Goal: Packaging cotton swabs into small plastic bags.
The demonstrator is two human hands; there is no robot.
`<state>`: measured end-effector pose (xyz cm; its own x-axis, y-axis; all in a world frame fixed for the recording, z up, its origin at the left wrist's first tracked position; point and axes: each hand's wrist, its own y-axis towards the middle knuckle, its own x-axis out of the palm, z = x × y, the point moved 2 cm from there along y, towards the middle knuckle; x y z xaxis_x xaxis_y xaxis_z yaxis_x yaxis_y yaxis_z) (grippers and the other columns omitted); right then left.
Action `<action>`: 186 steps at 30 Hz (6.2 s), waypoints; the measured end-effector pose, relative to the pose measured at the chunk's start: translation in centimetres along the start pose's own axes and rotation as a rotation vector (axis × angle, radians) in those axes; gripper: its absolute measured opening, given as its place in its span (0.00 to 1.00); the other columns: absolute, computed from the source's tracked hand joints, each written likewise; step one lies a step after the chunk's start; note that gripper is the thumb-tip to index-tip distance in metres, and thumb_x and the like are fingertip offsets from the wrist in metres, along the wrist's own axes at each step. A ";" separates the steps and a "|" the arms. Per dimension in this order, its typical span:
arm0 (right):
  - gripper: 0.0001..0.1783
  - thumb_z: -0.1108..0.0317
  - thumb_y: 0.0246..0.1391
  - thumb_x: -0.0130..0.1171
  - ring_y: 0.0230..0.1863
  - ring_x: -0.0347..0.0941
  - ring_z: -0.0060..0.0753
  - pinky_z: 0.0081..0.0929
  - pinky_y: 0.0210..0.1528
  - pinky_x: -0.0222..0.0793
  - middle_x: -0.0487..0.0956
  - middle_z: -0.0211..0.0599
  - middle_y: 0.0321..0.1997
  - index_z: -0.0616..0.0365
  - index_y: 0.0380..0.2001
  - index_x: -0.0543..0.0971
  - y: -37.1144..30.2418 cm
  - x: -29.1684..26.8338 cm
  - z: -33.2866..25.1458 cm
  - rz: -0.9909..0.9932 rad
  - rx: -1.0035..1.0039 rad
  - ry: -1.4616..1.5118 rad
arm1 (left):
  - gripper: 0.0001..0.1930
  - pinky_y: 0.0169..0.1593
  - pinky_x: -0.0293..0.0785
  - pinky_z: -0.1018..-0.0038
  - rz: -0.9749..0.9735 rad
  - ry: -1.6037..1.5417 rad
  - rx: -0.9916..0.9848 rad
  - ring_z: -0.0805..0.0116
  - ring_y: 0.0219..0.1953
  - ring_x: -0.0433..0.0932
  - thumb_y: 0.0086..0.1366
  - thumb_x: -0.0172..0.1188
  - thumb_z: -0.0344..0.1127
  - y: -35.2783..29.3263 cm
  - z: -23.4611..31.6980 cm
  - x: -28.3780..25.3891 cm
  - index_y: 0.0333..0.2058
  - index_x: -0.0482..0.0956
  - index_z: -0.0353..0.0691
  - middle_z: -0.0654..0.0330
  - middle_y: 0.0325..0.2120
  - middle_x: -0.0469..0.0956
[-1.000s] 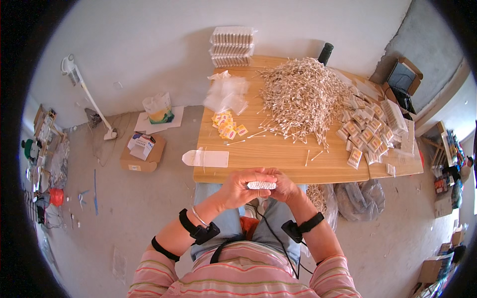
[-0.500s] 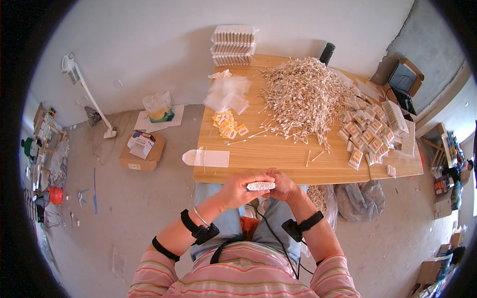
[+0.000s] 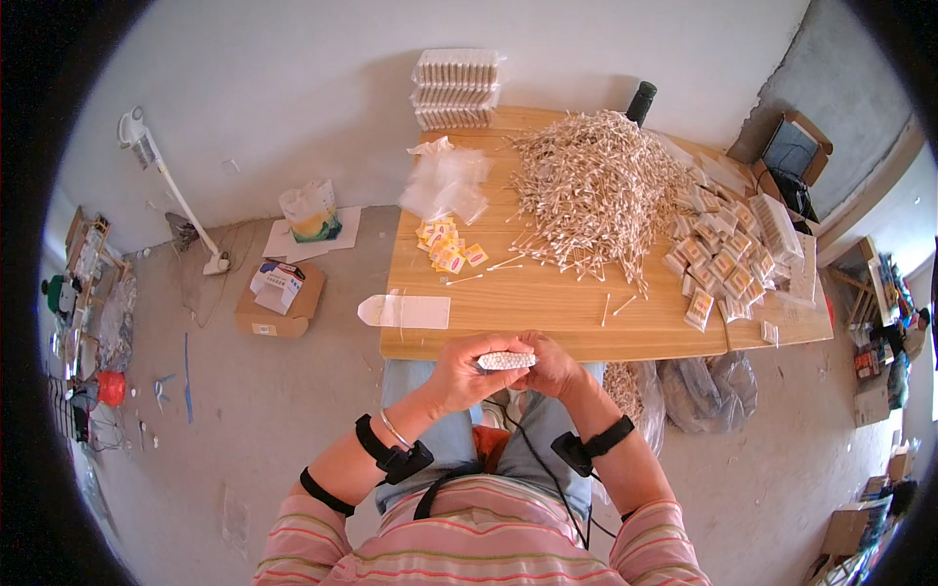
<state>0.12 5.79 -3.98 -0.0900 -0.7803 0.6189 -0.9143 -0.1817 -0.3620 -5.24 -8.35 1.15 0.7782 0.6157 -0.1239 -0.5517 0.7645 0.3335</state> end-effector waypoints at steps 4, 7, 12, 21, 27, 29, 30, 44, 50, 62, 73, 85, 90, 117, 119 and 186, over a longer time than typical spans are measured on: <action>0.09 0.64 0.63 0.49 0.18 0.66 0.15 0.15 0.16 0.58 0.74 0.23 0.24 0.55 0.33 0.76 0.5 -0.6 0.4 0.009 0.026 0.015 | 0.11 0.45 0.77 0.76 0.007 -0.022 -0.071 0.74 0.40 0.80 0.57 0.66 0.26 -0.1 0.1 -0.1 0.39 0.80 0.34 0.57 0.38 0.83; 0.10 0.64 0.63 0.48 0.19 0.66 0.15 0.15 0.16 0.58 0.74 0.23 0.24 0.55 0.33 0.76 0.4 -0.1 0.4 -0.027 0.032 0.054 | 0.10 0.44 0.77 0.76 0.053 -0.099 -0.032 0.74 0.39 0.80 0.57 0.66 0.26 -0.1 0.1 0.0 0.39 0.80 0.34 0.57 0.38 0.82; 0.10 0.62 0.63 0.49 0.18 0.63 0.15 0.17 0.17 0.56 0.74 0.23 0.24 0.55 0.33 0.77 -0.3 1.0 -0.2 0.055 -0.044 0.034 | 0.11 0.44 0.77 0.76 0.048 0.044 0.061 0.74 0.38 0.80 0.57 0.66 0.25 0.1 1.0 0.0 0.40 0.79 0.34 0.57 0.37 0.82; 0.15 0.57 0.64 0.49 0.16 0.54 0.17 0.19 0.18 0.52 0.61 0.20 0.16 0.55 0.29 0.72 -0.3 0.8 -0.3 -0.063 0.040 0.103 | 0.10 0.46 0.78 0.73 0.098 -0.250 -0.136 0.68 0.41 0.81 0.59 0.64 0.25 0.7 0.0 -0.9 0.39 0.77 0.32 0.53 0.36 0.82; 0.18 0.54 0.65 0.48 0.15 0.53 0.19 0.21 0.17 0.49 0.58 0.21 0.14 0.58 0.28 0.71 -0.1 0.2 0.0 -0.074 0.086 0.095 | 0.10 0.44 0.77 0.77 0.085 -0.366 -0.140 0.73 0.40 0.79 0.60 0.63 0.27 0.8 -0.5 -1.2 0.40 0.77 0.33 0.57 0.36 0.81; 0.18 0.54 0.65 0.47 0.14 0.52 0.19 0.21 0.17 0.50 0.58 0.21 0.14 0.58 0.28 0.71 -0.1 0.5 -0.1 -0.060 0.077 0.085 | 0.10 0.44 0.77 0.76 0.087 -0.354 -0.121 0.73 0.40 0.79 0.60 0.63 0.27 0.7 -0.6 -1.2 0.40 0.77 0.33 0.56 0.36 0.81; 0.19 0.55 0.66 0.46 0.14 0.52 0.19 0.21 0.17 0.50 0.58 0.21 0.14 0.58 0.28 0.72 -0.1 0.6 -0.1 -0.044 0.069 0.075 | 0.10 0.45 0.77 0.76 0.102 -0.357 -0.134 0.73 0.40 0.79 0.60 0.64 0.27 0.6 -0.7 -1.3 0.40 0.77 0.33 0.56 0.36 0.81; 0.10 0.62 0.62 0.50 0.19 0.65 0.14 0.17 0.20 0.62 0.74 0.22 0.24 0.55 0.35 0.77 0.8 -1.6 -0.8 -0.004 -0.079 -0.094 | 0.17 0.55 0.72 0.71 -0.071 -0.010 -0.014 0.70 0.50 0.77 0.53 0.70 0.30 0.7 0.1 -0.6 0.43 0.81 0.39 0.61 0.44 0.81; 0.09 0.64 0.61 0.53 0.24 0.70 0.17 0.20 0.26 0.66 0.78 0.24 0.27 0.54 0.31 0.79 2.2 -5.0 -2.7 0.157 -0.192 -0.479 | 0.30 0.69 0.48 0.64 0.046 0.328 0.064 0.63 0.67 0.56 0.52 0.65 0.26 0.0 -1.2 -1.7 0.57 0.70 0.40 0.57 0.61 0.65; 0.06 0.73 0.48 0.63 0.38 0.73 0.47 0.37 0.39 0.70 0.77 0.43 0.33 0.60 0.32 0.78 3.5 -4.8 -1.2 0.319 -0.841 -1.308 | 0.17 0.42 0.76 0.75 0.183 0.168 -0.450 0.68 0.37 0.81 0.60 0.64 0.34 0.5 -11.2 -2.3 0.46 0.78 0.32 0.53 0.36 0.82; 0.15 0.76 0.43 0.67 0.41 0.76 0.40 0.31 0.42 0.73 0.80 0.40 0.40 0.60 0.38 0.82 2.9 -6.2 1.1 0.326 -0.796 -1.239 | 0.14 0.45 0.76 0.69 0.214 0.365 -0.272 0.59 0.41 0.81 0.55 0.65 0.29 -0.5 -11.4 -1.3 0.42 0.81 0.37 0.53 0.39 0.82; 0.06 0.75 0.46 0.63 0.37 0.75 0.45 0.35 0.39 0.71 0.80 0.38 0.31 0.59 0.30 0.81 3.9 -5.6 0.0 0.398 -0.805 -1.253 | 0.05 0.41 0.74 0.65 0.308 0.592 0.081 0.55 0.37 0.77 0.53 0.64 0.26 0.6 -11.5 -1.2 0.31 0.79 0.36 0.56 0.33 0.80; 0.06 0.72 0.47 0.63 0.36 0.74 0.46 0.36 0.39 0.71 0.79 0.39 0.31 0.58 0.31 0.81 4.7 -5.9 -0.8 0.420 -0.862 -1.345 | 0.05 0.40 0.74 0.65 0.273 0.622 0.008 0.55 0.37 0.77 0.54 0.65 0.28 1.9 -11.8 -1.9 0.31 0.80 0.36 0.56 0.32 0.80; 0.13 0.80 0.41 0.64 0.38 0.74 0.41 0.32 0.39 0.72 0.78 0.35 0.34 0.56 0.34 0.82 4.6 -5.7 -0.6 0.290 -0.912 -1.410 | 0.18 0.39 0.76 0.65 0.217 0.506 -0.162 0.51 0.39 0.79 0.54 0.64 0.32 0.6 -13.5 -1.7 0.45 0.77 0.40 0.51 0.36 0.80; 0.13 0.80 0.40 0.64 0.38 0.74 0.41 0.32 0.39 0.72 0.78 0.35 0.34 0.56 0.34 0.82 4.6 -5.7 -0.5 0.302 -0.932 -1.413 | 0.17 0.44 0.76 0.65 0.201 0.328 -0.088 0.52 0.41 0.79 0.54 0.65 0.30 0.8 -13.4 -2.1 0.44 0.79 0.38 0.51 0.40 0.80; 0.04 0.73 0.49 0.64 0.34 0.73 0.18 0.19 0.39 0.69 0.80 0.27 0.30 0.60 0.30 0.81 7.3 -9.1 -0.4 0.265 -0.194 -0.411 | 0.11 0.34 0.69 0.77 0.157 0.055 -0.449 0.79 0.27 0.69 0.63 0.60 0.38 2.7 -14.3 -2.8 0.33 0.75 0.34 0.65 0.25 0.73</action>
<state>-5.89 11.78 -11.98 -0.2018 -0.9618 0.1852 -0.9410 0.1379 -0.3091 -13.18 -5.23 -11.01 0.6646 0.7304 -0.1576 -0.7459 0.6608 -0.0831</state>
